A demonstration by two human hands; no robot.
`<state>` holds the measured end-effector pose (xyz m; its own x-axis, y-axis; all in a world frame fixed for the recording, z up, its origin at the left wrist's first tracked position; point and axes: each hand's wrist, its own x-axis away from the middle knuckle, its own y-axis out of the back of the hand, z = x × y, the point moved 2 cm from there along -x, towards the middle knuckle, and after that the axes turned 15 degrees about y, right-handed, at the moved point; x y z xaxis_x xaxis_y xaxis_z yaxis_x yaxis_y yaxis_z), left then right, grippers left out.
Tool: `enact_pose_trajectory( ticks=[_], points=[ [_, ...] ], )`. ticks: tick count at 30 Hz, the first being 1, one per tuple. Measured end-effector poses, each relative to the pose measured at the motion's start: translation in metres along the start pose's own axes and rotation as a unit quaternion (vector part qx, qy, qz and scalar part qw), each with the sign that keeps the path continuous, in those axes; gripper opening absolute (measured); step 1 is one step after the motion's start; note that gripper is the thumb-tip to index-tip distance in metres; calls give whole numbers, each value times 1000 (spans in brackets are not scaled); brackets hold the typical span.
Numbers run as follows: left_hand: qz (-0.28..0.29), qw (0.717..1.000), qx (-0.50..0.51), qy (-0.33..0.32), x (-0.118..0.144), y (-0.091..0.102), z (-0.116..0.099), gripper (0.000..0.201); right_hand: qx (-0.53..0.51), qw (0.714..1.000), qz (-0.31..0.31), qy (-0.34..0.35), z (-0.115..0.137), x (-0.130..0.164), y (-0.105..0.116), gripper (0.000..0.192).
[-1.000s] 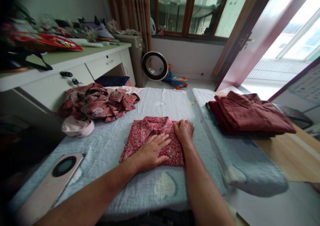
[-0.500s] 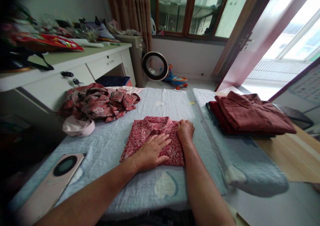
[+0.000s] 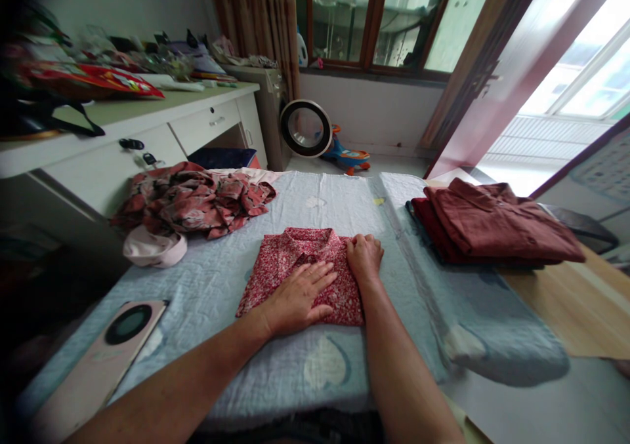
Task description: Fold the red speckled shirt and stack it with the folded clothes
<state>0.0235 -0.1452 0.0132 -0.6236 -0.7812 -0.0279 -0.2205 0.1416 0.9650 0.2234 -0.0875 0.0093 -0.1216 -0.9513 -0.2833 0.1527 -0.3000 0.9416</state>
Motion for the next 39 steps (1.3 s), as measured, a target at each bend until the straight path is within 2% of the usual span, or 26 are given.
enact_pose_trajectory(
  ticks=[11,20,29,32,35,39],
  points=[
    [0,1000,-3,-3,0,1,0,70,12,1000,1,-1,-4,-2,-2,27],
    [-2,1000,1,-3,0,0,0,70,-7,1000,11,-13,-3,-2,1,34],
    [4,1000,4,-3,0,1,0,70,-14,1000,-1,-5,-8,-2,-5,25],
    [2,1000,4,-2,1,1,0,70,-33,999,-14,-5,-10,-2,-5,24],
    [-1,1000,5,-1,1,2,-1,69,-58,997,-55,1,-10,-1,-3,21],
    [0,1000,5,-2,1,4,-1,70,-92,990,-96,56,-8,1,-1,16]
  ],
)
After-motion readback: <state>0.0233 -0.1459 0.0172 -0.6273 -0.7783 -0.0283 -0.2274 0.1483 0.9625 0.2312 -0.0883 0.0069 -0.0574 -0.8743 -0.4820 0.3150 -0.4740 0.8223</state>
